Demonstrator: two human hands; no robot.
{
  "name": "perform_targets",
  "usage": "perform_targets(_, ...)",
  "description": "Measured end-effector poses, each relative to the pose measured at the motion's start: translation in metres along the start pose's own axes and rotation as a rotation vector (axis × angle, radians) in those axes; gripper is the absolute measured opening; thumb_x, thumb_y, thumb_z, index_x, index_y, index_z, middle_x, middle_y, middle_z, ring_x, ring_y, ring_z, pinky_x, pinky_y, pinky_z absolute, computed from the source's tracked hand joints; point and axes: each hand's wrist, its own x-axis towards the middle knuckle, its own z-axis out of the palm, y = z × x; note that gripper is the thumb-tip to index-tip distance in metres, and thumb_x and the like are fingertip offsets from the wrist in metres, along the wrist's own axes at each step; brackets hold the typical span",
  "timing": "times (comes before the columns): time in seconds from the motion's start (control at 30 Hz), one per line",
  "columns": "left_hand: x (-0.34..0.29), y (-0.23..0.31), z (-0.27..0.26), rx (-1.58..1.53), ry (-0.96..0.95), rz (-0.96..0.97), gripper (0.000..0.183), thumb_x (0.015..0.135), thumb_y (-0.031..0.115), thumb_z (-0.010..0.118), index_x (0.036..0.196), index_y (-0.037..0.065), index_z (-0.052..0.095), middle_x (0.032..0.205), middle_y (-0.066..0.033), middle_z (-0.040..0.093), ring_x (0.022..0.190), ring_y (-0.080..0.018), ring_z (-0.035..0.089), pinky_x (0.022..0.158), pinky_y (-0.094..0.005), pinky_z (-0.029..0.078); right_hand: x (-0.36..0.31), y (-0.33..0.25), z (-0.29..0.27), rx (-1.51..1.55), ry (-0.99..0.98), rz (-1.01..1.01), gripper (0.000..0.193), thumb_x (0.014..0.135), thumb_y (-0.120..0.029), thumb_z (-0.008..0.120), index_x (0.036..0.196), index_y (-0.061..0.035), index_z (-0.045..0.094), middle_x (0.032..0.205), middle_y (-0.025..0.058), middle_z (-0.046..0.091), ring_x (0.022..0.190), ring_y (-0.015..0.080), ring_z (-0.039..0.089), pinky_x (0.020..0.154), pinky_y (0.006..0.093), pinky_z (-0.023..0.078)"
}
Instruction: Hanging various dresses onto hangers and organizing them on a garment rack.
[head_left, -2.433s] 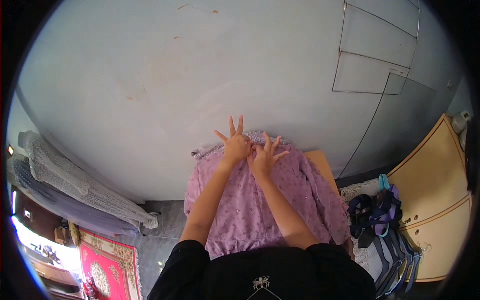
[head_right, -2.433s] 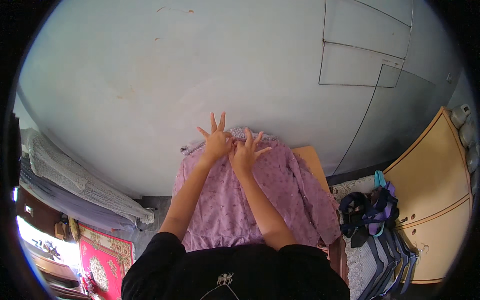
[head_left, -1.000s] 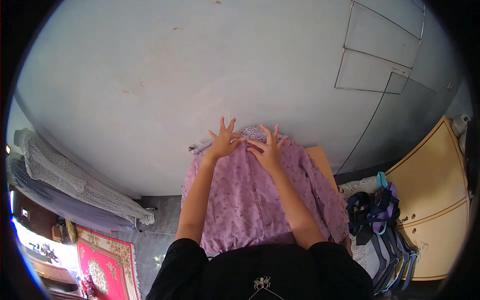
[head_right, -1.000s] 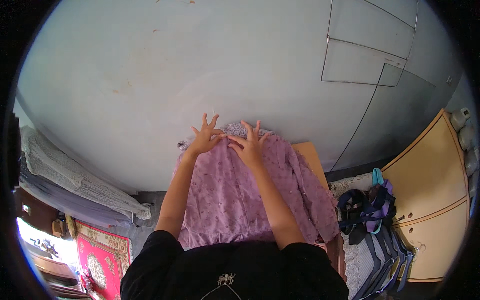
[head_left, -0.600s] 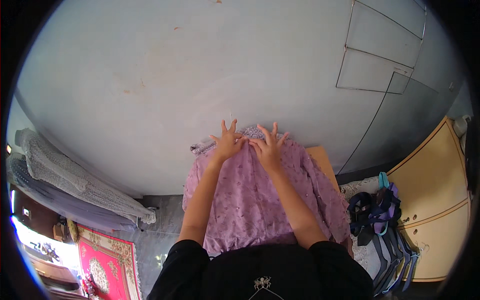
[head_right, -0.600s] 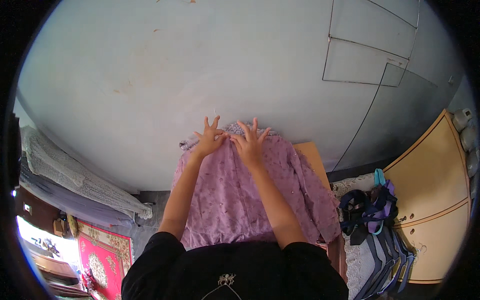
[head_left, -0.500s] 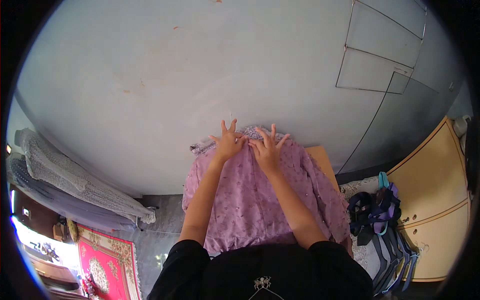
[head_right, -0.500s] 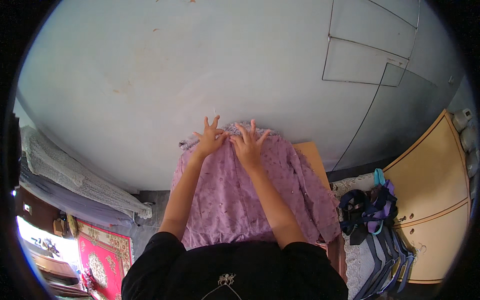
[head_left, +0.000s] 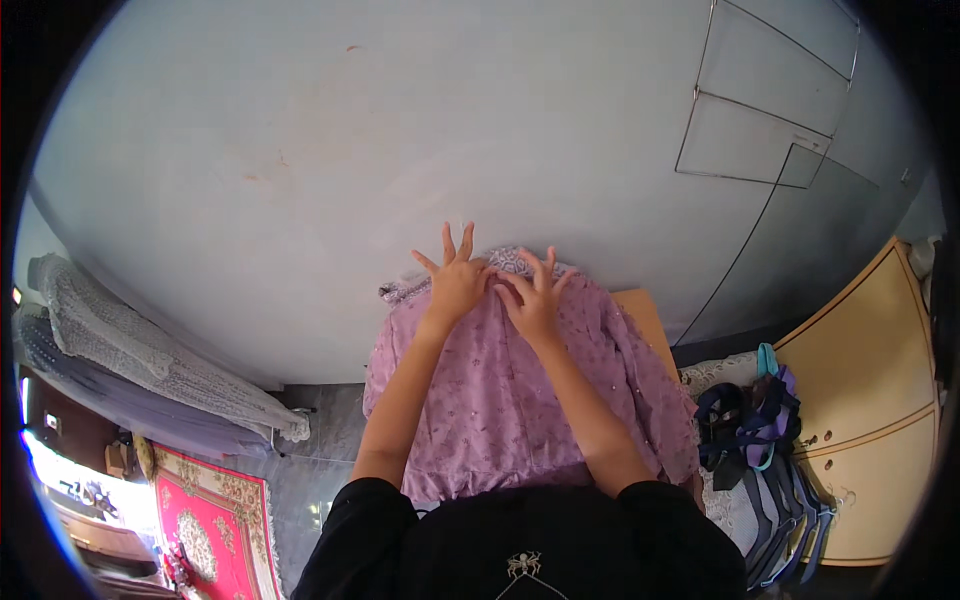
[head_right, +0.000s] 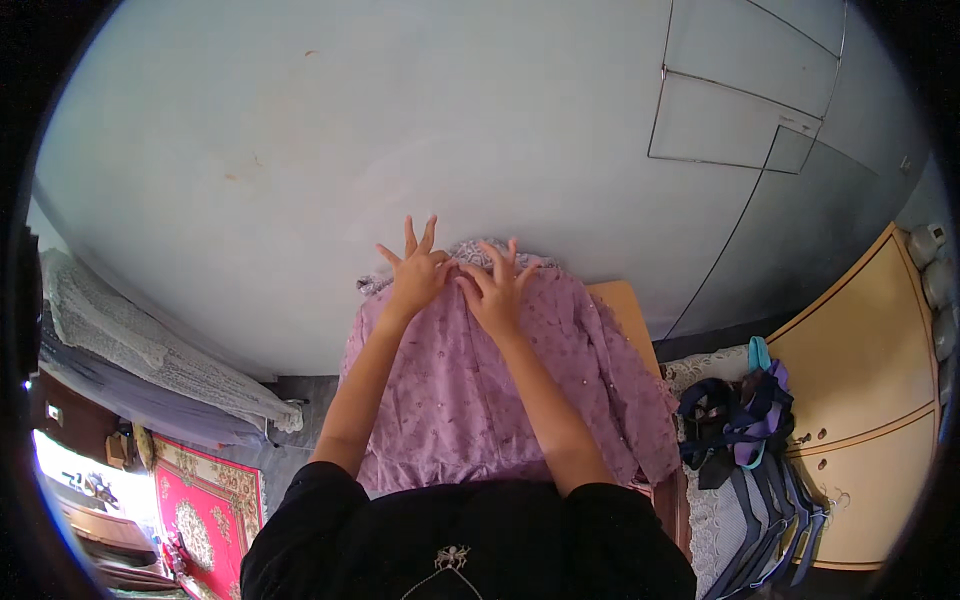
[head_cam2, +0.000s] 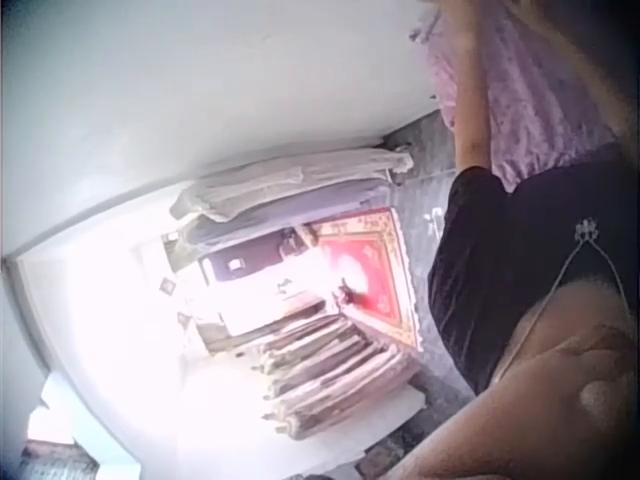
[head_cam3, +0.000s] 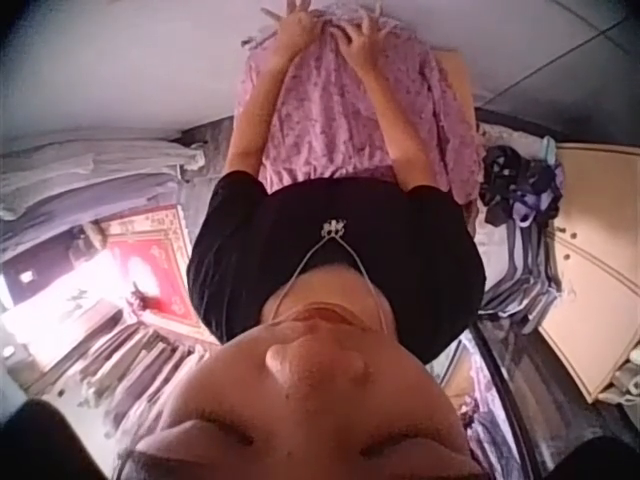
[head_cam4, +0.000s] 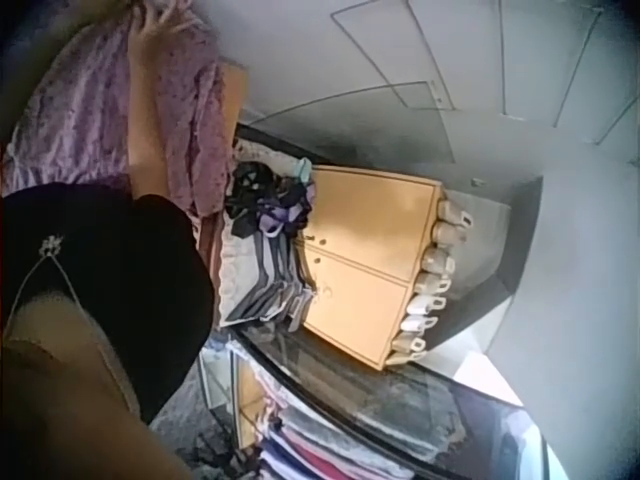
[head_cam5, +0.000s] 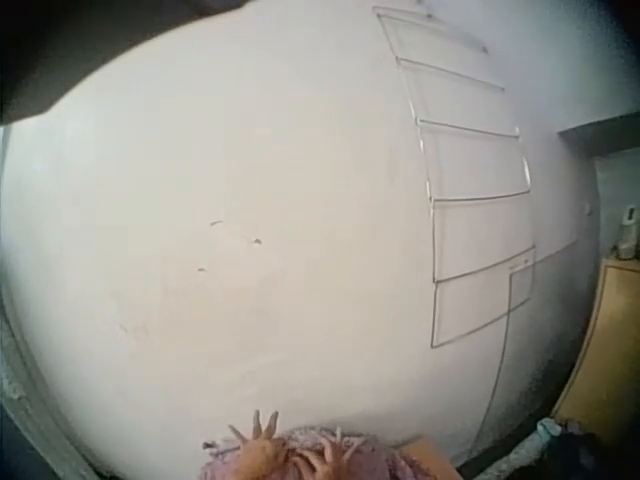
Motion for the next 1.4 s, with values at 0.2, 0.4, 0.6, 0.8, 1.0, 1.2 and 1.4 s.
perform_targets(0.2, -0.016, -0.015, 0.013, -0.227, 0.073, 0.016, 0.017, 0.082, 0.024, 0.058, 0.080, 0.010, 0.066, 0.142, -0.0055, 0.029, 0.134, -0.0389, 0.009, 0.084, -0.0776, -0.004, 0.010, 0.016, -0.010, 0.026, -0.155, 0.027, 0.019, 0.074, -0.028, 0.067, 0.092, -0.0231, 0.068, 0.128, 0.0001, 0.041, 0.131, 0.0381, 0.017, 0.093, 0.0724, -0.001)
perform_targets(0.4, -0.012, -0.012, 0.008, -0.200, 0.023, 0.011, 0.016, 0.081, 0.026, 0.059, 0.082, 0.012, 0.066, 0.142, -0.0042, 0.029, 0.134, -0.0384, 0.009, 0.085, -0.0764, -0.005, 0.022, 0.022, -0.015, 0.022, -0.328, -0.040, 0.015, 0.074, -0.029, 0.066, 0.088, -0.0226, 0.069, 0.123, -0.0058, 0.046, 0.132, 0.0317, 0.019, 0.092, 0.0742, -0.001)
perform_targets(0.6, -0.018, -0.014, 0.007, -0.219, 0.102, 0.071, 0.015, 0.075, 0.030, 0.065, 0.086, 0.020, 0.068, 0.142, -0.0015, 0.030, 0.134, -0.0367, 0.011, 0.088, -0.0750, -0.006, 0.031, 0.024, -0.019, -0.003, -0.340, -0.091, 0.014, 0.074, -0.029, 0.066, 0.085, -0.0216, 0.069, 0.121, -0.0074, 0.048, 0.132, 0.0287, 0.021, 0.092, 0.0737, -0.004)
perform_targets(0.8, -0.009, -0.019, 0.009, -0.068, 0.076, 0.179, 0.016, 0.072, 0.027, 0.067, 0.087, 0.021, 0.069, 0.141, 0.0016, 0.032, 0.135, -0.0325, 0.013, 0.088, -0.0762, -0.002, 0.032, 0.023, -0.016, -0.035, -0.339, -0.163, 0.012, 0.076, -0.027, 0.063, 0.085, -0.0235, 0.070, 0.122, -0.0061, 0.048, 0.132, 0.0290, 0.021, 0.094, 0.0721, -0.005)
perform_targets(1.0, -0.004, -0.020, -0.001, -0.042, -0.044, 0.295, 0.017, 0.071, 0.025, 0.067, 0.087, 0.022, 0.069, 0.141, 0.0026, 0.031, 0.134, -0.0319, 0.015, 0.091, -0.0752, 0.001, 0.037, 0.028, -0.016, -0.030, -0.400, -0.173, 0.013, 0.076, -0.026, 0.062, 0.086, -0.0258, 0.070, 0.128, -0.0045, 0.043, 0.132, 0.0306, 0.019, 0.095, 0.0715, -0.004)
perform_targets(1.2, -0.006, -0.020, 0.005, -0.085, -0.003, 0.263, 0.020, 0.071, 0.025, 0.067, 0.092, 0.023, 0.069, 0.142, 0.0021, 0.031, 0.134, -0.0324, 0.014, 0.090, -0.0755, -0.001, 0.033, 0.026, -0.019, -0.034, -0.392, -0.133, 0.013, 0.077, -0.027, 0.062, 0.087, -0.0256, 0.069, 0.131, -0.0024, 0.039, 0.133, 0.0324, 0.015, 0.093, 0.0728, -0.003)
perform_targets(1.4, -0.011, -0.018, 0.012, -0.166, 0.007, 0.115, 0.019, 0.072, 0.029, 0.067, 0.089, 0.021, 0.071, 0.143, -0.0016, 0.027, 0.134, -0.0386, 0.009, 0.087, -0.0763, -0.002, -0.010, -0.003, -0.020, -0.085, -0.098, 0.225, 0.010, 0.075, -0.029, 0.066, 0.082, -0.0213, 0.066, 0.133, 0.0041, 0.034, 0.131, 0.0436, 0.012, 0.090, 0.0745, 0.000)
